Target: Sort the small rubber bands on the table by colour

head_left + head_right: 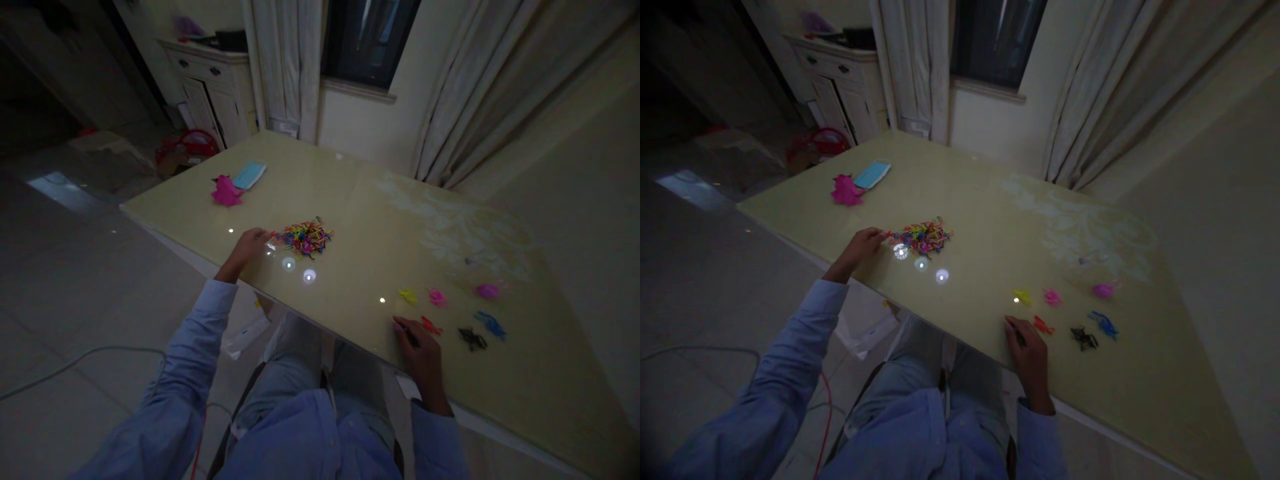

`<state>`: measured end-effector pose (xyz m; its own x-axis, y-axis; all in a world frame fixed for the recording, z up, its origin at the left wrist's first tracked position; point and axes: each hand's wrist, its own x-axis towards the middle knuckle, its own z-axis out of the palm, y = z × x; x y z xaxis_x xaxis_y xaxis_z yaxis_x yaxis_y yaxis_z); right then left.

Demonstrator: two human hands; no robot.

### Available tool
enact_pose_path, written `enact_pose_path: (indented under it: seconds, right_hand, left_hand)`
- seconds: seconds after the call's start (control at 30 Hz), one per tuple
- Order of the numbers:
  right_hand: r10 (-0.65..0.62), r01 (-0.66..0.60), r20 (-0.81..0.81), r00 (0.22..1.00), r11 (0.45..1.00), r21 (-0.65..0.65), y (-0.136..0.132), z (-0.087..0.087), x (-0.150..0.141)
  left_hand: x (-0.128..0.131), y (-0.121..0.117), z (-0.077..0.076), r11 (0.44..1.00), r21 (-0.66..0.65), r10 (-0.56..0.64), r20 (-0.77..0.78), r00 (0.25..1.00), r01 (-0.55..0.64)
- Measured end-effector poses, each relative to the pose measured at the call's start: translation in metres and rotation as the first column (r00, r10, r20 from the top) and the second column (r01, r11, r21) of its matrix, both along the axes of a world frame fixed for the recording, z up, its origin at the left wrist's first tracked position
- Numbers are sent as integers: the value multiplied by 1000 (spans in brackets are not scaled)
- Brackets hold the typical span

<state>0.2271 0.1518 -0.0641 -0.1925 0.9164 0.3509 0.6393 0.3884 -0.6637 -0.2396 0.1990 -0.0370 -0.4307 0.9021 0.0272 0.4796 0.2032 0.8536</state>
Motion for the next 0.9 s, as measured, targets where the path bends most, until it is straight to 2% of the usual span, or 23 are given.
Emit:
enact_pose_path:
  seconds: [0.07,0.13,0.3,0.37,0.43,0.5,0.57,0.63,0.7,0.77,0.83,0.9]
  right_hand:
    - [1,0,-3,1000,1000,5,0,0,0]
    - [2,-2,-3,1000,1000,2,0,1,-1]
    - [6,-6,2,1000,1000,7,0,-1,0]
    - [8,-8,8,1000,1000,6,0,-1,0]
    - [11,-11,13,1000,1000,1,0,-1,0]
    - [7,-7,15,1000,1000,-2,0,0,-1]
    - [5,-5,15,1000,1000,-4,-1,2,-1]
    - [6,-6,9,1000,1000,-5,-1,4,-2]
    - [9,-9,0,1000,1000,-4,-1,5,-2]
    - [11,-11,-6,1000,1000,-1,-1,5,-2]
    - [15,-15,-9,1000,1000,-4,-1,3,-2]
    - [20,-20,-18,1000,1000,-8,-1,2,-2]
  left_hand:
    - [2,-1,3,999,-33,11,165,986,-5]
    - [3,-1,4,998,-36,52,250,967,-44]
    - [6,5,3,996,-62,70,237,969,-56]
    - [6,8,3,997,-57,65,142,988,-57]
    - [5,11,4,999,-18,45,-53,998,-46]
    - [5,14,6,1000,6,17,-247,969,-16]
    - [6,16,9,1000,-10,-1,-269,963,-2]
    - [9,15,12,999,-42,-10,-104,994,6]
    - [14,12,18,998,-53,-31,171,985,40]
    - [23,5,27,996,-30,-63,389,919,81]
    - [37,-3,38,993,21,-108,532,840,115]
    - [58,-13,52,985,87,-167,700,695,149]
